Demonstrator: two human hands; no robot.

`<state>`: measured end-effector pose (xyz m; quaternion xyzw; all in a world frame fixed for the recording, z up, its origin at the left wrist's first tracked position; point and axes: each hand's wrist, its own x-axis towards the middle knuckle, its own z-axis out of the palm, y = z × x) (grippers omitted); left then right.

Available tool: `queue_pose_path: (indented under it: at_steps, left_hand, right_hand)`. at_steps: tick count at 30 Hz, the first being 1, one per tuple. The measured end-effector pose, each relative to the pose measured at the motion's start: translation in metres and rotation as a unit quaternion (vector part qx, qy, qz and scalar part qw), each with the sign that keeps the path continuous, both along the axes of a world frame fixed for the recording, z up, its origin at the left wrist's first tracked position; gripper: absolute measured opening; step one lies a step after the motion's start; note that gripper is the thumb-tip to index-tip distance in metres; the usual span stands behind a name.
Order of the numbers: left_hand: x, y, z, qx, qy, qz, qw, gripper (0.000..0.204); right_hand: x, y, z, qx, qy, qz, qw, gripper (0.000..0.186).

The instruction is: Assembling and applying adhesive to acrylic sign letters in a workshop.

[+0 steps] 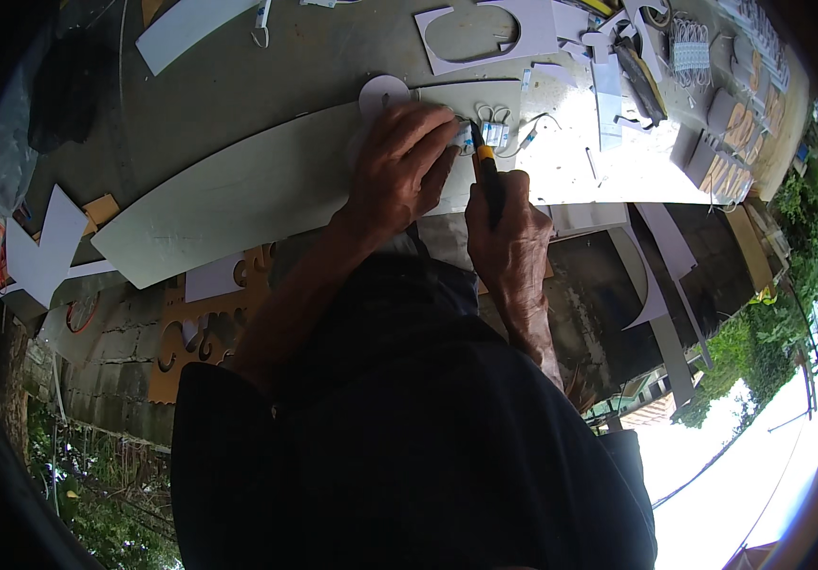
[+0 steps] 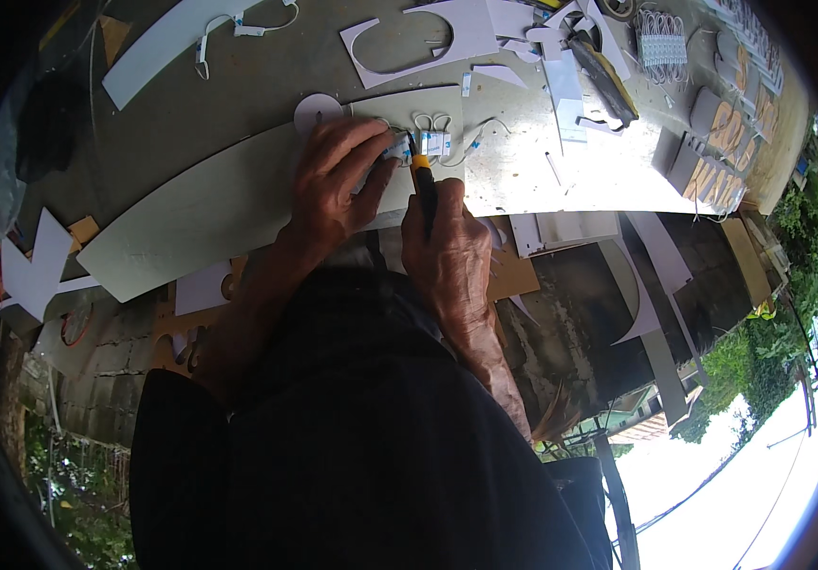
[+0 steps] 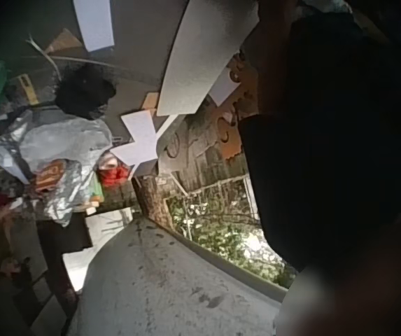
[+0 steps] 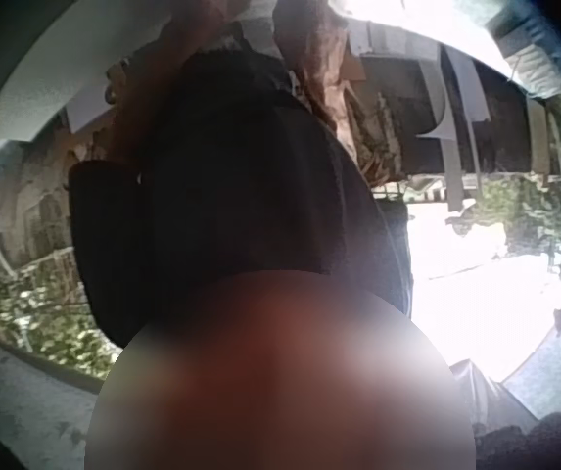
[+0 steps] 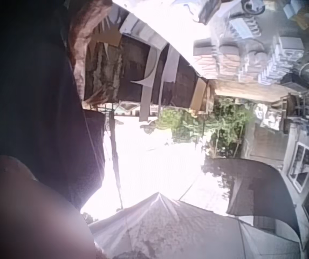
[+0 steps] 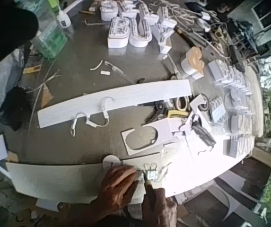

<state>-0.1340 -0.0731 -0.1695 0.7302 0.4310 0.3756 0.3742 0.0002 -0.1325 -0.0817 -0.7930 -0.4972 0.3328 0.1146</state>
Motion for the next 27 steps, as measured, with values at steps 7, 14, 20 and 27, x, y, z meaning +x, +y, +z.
queue_pose_path:
  at_steps: [7, 14, 20, 27]
  left_hand:
    - [0.0, -0.001, -0.002, 0.021, -0.003, -0.001, 1.0, 0.027]
    - [0.001, -0.002, -0.002, 0.007, -0.012, 0.01, 1.0, 0.026]
    - [0.001, -0.001, -0.001, 0.003, -0.01, 0.007, 1.0, 0.027]
    - [0.001, 0.0, 0.002, -0.004, -0.002, 0.006, 1.0, 0.03]
  right_hand:
    - [-0.004, -0.004, 0.004, -0.033, -0.033, -0.01, 0.999, 0.017]
    - [-0.006, -0.007, 0.007, -0.041, -0.044, -0.006, 0.998, 0.017]
    - [-0.005, -0.011, 0.007, -0.042, -0.021, -0.005, 0.999, 0.019]
    - [-0.006, -0.015, 0.008, -0.042, -0.033, -0.013, 0.998, 0.015]
